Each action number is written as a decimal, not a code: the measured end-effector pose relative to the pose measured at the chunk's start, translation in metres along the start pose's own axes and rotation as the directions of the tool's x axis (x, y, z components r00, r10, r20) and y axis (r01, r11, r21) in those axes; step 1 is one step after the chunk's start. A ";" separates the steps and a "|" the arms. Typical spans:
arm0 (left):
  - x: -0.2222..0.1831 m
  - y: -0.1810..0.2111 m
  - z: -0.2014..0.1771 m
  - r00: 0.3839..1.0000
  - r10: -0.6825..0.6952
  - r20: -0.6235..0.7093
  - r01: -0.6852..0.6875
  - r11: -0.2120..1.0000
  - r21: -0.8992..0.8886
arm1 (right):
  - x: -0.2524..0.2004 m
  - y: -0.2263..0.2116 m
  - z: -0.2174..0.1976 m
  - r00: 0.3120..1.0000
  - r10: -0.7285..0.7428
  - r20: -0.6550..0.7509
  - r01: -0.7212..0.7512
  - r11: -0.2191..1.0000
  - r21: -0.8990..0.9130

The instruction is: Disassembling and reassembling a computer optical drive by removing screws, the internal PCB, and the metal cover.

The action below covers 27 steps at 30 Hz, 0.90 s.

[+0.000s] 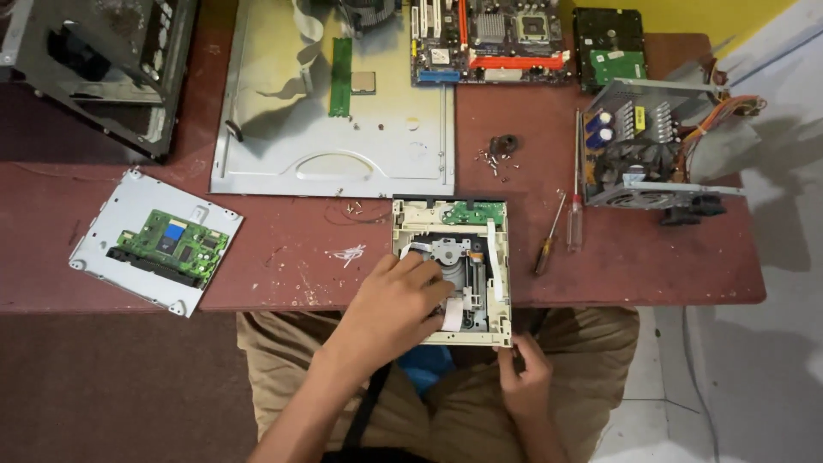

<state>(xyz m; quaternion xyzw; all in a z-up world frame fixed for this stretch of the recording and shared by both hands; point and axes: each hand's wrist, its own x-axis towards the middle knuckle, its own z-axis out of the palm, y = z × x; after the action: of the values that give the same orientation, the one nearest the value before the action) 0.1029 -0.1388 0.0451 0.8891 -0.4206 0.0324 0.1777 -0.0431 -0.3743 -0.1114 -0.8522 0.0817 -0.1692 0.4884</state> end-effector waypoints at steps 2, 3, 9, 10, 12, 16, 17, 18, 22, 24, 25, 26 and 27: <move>-0.002 -0.004 0.000 1.000 0.012 -0.021 -0.013 1.000 -0.021 | -0.003 0.003 -0.001 1.000 -0.006 0.009 0.006 1.000 -0.016; -0.004 -0.006 0.000 0.998 0.018 -0.060 -0.020 0.999 -0.028 | -0.007 0.008 -0.001 0.998 0.061 -0.010 -0.062 0.998 -0.023; -0.011 -0.003 0.003 0.991 0.031 -0.127 -0.031 1.000 0.006 | -0.007 0.003 -0.005 0.978 0.206 0.009 -0.205 0.977 -0.054; -0.009 -0.003 0.003 0.985 0.049 -0.164 -0.043 0.998 0.040 | -0.005 0.002 -0.005 0.982 0.190 0.015 -0.189 0.980 -0.067; -0.008 -0.001 0.002 0.980 0.036 -0.193 -0.028 0.999 0.041 | -0.005 0.003 -0.004 0.984 0.176 0.019 -0.174 0.983 -0.065; -0.005 0.005 0.002 0.974 -0.040 -0.222 0.052 0.998 0.048 | -0.008 0.004 -0.006 0.957 0.290 0.018 -0.289 0.956 -0.058; -0.005 0.004 0.005 0.974 -0.037 -0.222 0.048 0.998 0.044 | -0.006 0.004 -0.004 0.956 0.293 0.014 -0.291 0.955 -0.061; -0.004 0.004 0.009 0.974 -0.063 -0.218 0.074 0.996 0.043 | -0.006 0.004 -0.003 0.967 0.254 0.011 -0.253 0.966 -0.059; 0.002 0.009 0.002 0.962 -0.211 -0.175 0.201 0.977 -0.070 | -0.007 0.007 -0.004 0.975 0.220 0.039 -0.217 0.974 -0.069; 0.003 0.010 -0.001 0.958 -0.225 -0.180 0.226 0.974 -0.015 | -0.005 0.007 -0.003 0.976 0.216 0.034 -0.214 0.975 -0.059; 0.003 0.011 -0.002 0.953 -0.243 -0.182 0.254 0.966 0.041 | -0.005 0.007 -0.003 0.976 0.215 0.033 -0.213 0.976 -0.047; 0.003 0.010 0.001 0.953 -0.242 -0.181 0.253 0.967 0.036 | -0.005 0.007 -0.003 0.976 0.217 0.032 -0.215 0.975 -0.051; 0.003 0.009 0.004 0.952 -0.261 -0.163 0.262 0.965 -0.010 | -0.005 0.006 -0.003 0.972 0.231 0.029 -0.229 0.972 -0.051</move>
<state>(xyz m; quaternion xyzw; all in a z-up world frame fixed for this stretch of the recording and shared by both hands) 0.0972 -0.1477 0.0442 0.9323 -0.2831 0.0834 0.2088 -0.0485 -0.3782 -0.1165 -0.8510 0.1755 -0.0946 0.4858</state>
